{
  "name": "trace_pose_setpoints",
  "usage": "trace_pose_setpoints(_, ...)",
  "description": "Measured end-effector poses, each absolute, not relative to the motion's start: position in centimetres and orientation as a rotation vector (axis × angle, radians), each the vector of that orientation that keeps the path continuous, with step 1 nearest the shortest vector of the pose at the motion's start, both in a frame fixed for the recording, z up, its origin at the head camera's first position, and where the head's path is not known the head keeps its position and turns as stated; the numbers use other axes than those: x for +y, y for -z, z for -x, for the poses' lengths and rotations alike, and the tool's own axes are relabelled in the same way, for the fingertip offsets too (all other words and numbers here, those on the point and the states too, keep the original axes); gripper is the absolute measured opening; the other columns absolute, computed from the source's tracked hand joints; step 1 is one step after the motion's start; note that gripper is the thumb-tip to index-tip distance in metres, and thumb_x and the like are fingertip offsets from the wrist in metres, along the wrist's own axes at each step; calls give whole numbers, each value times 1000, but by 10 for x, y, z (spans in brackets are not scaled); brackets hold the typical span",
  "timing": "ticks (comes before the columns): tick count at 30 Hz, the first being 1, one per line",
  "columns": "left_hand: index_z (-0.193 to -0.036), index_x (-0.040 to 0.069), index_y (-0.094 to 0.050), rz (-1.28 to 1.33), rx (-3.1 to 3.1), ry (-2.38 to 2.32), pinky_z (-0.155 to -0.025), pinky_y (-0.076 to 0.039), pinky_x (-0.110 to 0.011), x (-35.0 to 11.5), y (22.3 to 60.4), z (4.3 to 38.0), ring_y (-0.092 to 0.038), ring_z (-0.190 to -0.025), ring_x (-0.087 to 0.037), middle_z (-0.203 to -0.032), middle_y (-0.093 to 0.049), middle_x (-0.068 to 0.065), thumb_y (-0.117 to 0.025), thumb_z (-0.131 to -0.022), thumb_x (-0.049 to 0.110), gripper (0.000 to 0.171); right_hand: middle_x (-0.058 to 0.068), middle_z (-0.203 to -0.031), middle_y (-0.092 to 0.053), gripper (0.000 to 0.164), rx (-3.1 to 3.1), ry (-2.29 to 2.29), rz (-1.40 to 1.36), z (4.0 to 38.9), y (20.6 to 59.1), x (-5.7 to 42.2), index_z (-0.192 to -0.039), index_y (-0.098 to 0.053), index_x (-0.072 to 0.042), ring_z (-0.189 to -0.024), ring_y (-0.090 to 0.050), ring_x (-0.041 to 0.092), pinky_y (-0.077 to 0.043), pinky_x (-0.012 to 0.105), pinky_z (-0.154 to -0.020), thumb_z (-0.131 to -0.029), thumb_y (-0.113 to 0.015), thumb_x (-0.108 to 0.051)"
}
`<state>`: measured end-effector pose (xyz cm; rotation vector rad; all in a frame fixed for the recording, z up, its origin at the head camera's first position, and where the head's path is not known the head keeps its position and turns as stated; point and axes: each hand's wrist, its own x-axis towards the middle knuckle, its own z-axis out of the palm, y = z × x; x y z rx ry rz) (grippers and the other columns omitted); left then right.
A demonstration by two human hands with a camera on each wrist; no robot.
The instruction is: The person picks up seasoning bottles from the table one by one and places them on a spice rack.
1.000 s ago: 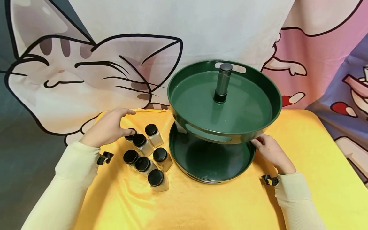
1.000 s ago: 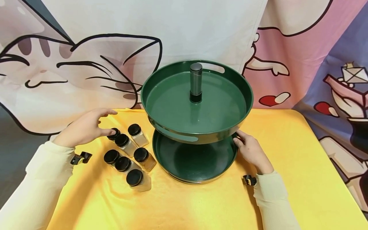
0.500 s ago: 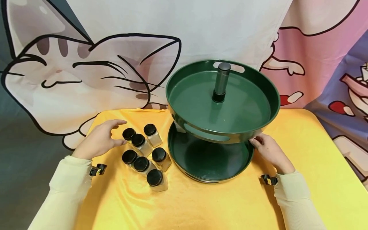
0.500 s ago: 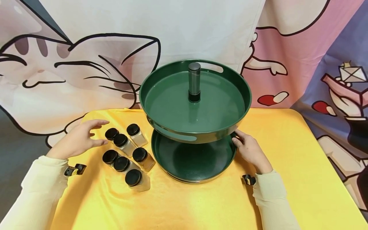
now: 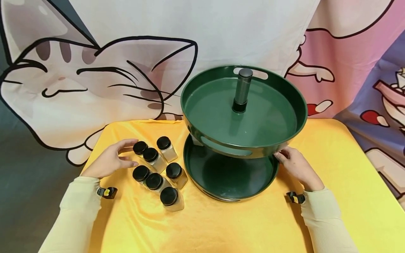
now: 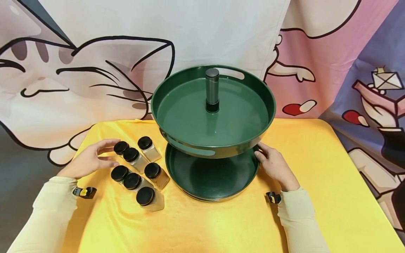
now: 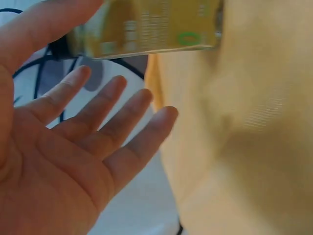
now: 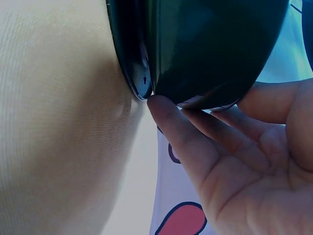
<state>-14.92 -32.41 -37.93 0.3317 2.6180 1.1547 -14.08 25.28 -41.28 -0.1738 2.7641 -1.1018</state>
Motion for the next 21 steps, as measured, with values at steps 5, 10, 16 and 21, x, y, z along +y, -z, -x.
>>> trace_pose_setpoints(5, -142, 11, -33, -306, 2573, -1226, -85, -50, -37, -324, 394, 150, -46, -118, -38, -139, -38, -16, -79, -74, 18, 83, 15, -96, -56, 27, 2773, 1101, 181, 141, 414, 253, -115, -53, -2, -82, -50, 28, -42, 33, -68, -99, -45, -22)
trace_pose_setpoints(10, -145, 3, -24, -267, 2515, -1281, -81, -51, -28, -322, 403, 149, -47, -116, -43, -137, -35, -24, -71, -77, -1, 83, 13, -89, -55, 24, 2791, 1092, 191, 141, 415, 253, -110, -54, -2, -78, -49, 27, -41, 32, -64, -99, -45, -21)
trace_pose_setpoints(16, -140, 6, -32, -317, 2490, -1325, -85, -49, -36, -321, 413, 148, -49, -115, -40, -130, -44, -21, -65, -75, -12, 76, 12, -86, -55, 24, 2788, 1101, 193, 141, 415, 252, -108, -55, -2, -76, -49, 26, -40, 31, -62, -99, -45, -22)
trace_pose_setpoints(21, -135, 14, -40, -339, 2504, -1328, -88, -47, -38, -317, 417, 151, -50, -115, -34, -132, -46, -14, -68, -76, -8, 68, 12, -87, -55, 24, 2790, 1103, 197, 141, 413, 252, -108, -55, -1, -76, -49, 26, -40, 31, -62, -98, -46, -20)
